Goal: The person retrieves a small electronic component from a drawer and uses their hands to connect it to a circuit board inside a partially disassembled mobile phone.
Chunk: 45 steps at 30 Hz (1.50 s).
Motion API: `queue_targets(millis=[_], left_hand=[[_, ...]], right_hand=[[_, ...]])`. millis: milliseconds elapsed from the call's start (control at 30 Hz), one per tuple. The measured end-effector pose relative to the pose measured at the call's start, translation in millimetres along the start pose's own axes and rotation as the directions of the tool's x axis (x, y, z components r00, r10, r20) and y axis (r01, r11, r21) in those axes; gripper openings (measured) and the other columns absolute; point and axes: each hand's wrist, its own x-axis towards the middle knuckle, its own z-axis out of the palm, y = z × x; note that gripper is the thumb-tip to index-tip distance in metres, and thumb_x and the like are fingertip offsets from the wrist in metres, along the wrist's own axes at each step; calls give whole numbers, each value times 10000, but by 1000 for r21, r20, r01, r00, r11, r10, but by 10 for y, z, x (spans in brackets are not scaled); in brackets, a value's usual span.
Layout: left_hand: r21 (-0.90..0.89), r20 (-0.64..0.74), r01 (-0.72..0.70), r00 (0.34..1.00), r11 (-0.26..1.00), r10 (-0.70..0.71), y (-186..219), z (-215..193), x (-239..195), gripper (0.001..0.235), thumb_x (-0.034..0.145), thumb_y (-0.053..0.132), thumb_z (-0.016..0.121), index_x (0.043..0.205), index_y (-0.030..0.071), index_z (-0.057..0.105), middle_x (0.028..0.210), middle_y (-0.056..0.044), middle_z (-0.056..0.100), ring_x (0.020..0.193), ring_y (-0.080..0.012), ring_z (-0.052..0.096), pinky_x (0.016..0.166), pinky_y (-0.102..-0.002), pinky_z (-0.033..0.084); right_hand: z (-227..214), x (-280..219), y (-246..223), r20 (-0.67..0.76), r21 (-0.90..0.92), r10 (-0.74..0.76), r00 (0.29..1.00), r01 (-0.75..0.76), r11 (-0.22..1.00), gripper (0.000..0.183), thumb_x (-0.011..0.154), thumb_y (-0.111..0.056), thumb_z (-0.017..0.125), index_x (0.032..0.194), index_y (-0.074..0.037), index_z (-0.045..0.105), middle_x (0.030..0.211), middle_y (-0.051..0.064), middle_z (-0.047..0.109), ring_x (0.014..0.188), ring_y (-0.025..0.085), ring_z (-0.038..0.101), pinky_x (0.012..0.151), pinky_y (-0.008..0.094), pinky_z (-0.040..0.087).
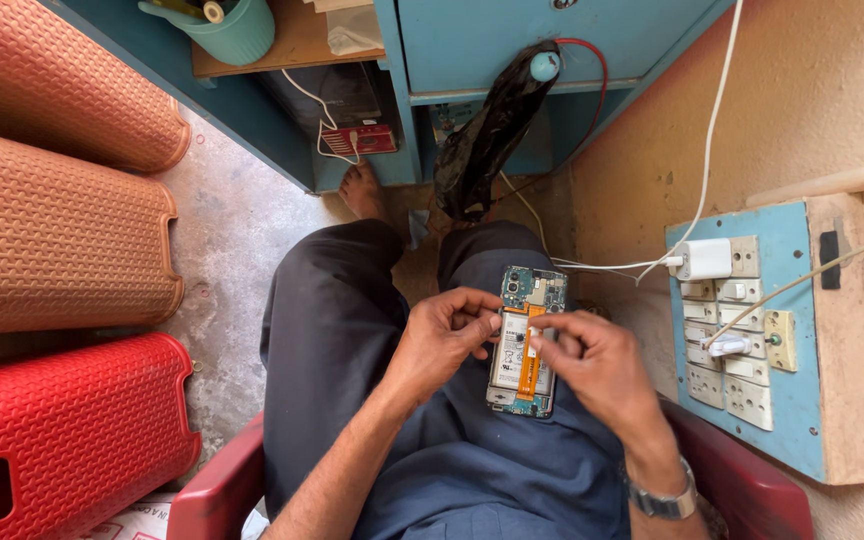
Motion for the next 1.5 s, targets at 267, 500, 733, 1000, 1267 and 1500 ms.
queue_targets(millis=[267, 500, 733, 1000, 1267, 1500], left_hand=[[-13, 8, -5, 1000, 1000, 5, -3, 7, 8, 277, 953, 48, 668, 1212, -49, 683, 959, -74, 748, 837, -102, 714, 717, -238, 617], [36, 24, -28, 999, 999, 27, 22, 16, -23, 292, 947, 36, 668, 1228, -41, 672, 990, -69, 722, 860, -94, 694, 739, -246, 624], [-25, 40, -50, 998, 998, 51, -25, 25, -2, 283, 954, 24, 670, 1229, -45, 675, 992, -65, 719, 877, -96, 687, 773, -246, 609], [-75, 29, -121, 992, 990, 123, 21, 90, -11, 289, 950, -14, 662, 1238, -38, 664, 1013, -62, 730, 915, -96, 697, 837, -243, 607], [60, -9, -211, 977, 976, 212, 118, 147, -60, 294, 926, -15, 699, 1218, -31, 681, 994, -62, 741, 893, -86, 713, 808, -223, 620], [154, -29, -242, 968, 958, 249, 148, 157, -77, 292, 896, -43, 712, 1188, -31, 700, 1007, -54, 701, 872, -82, 703, 773, -223, 625]], right_hand=[[143, -116, -397, -79, -408, -127, 989, 85, 909, 267, 782, -218, 834, 1034, -131, 813, 639, 26, 538, 510, 133, 498, 482, 307, 429], [343, -234, -368, -176, -385, -292, 940, 207, 899, 162, 846, -187, 800, 975, -98, 760, 793, 10, 628, 644, 78, 613, 558, 266, 499], [176, -78, 32, -126, 78, 124, 984, -115, 990, 190, 919, -113, 815, 1082, -15, 826, 691, 6, 470, 569, 35, 337, 497, 218, 274], [126, 122, -19, -15, 425, 33, 999, -24, 905, 267, 925, -64, 691, 1176, 14, 735, 984, 12, 739, 871, 49, 670, 770, 178, 548], [163, 115, 13, 44, 529, 147, 988, -148, 836, 243, 924, -18, 709, 1150, 62, 750, 998, 123, 773, 868, 129, 712, 787, 251, 592], [173, 97, -56, 50, 549, 110, 993, -120, 827, 321, 905, -23, 712, 1218, 48, 695, 1015, 106, 762, 910, 118, 707, 817, 248, 588]])
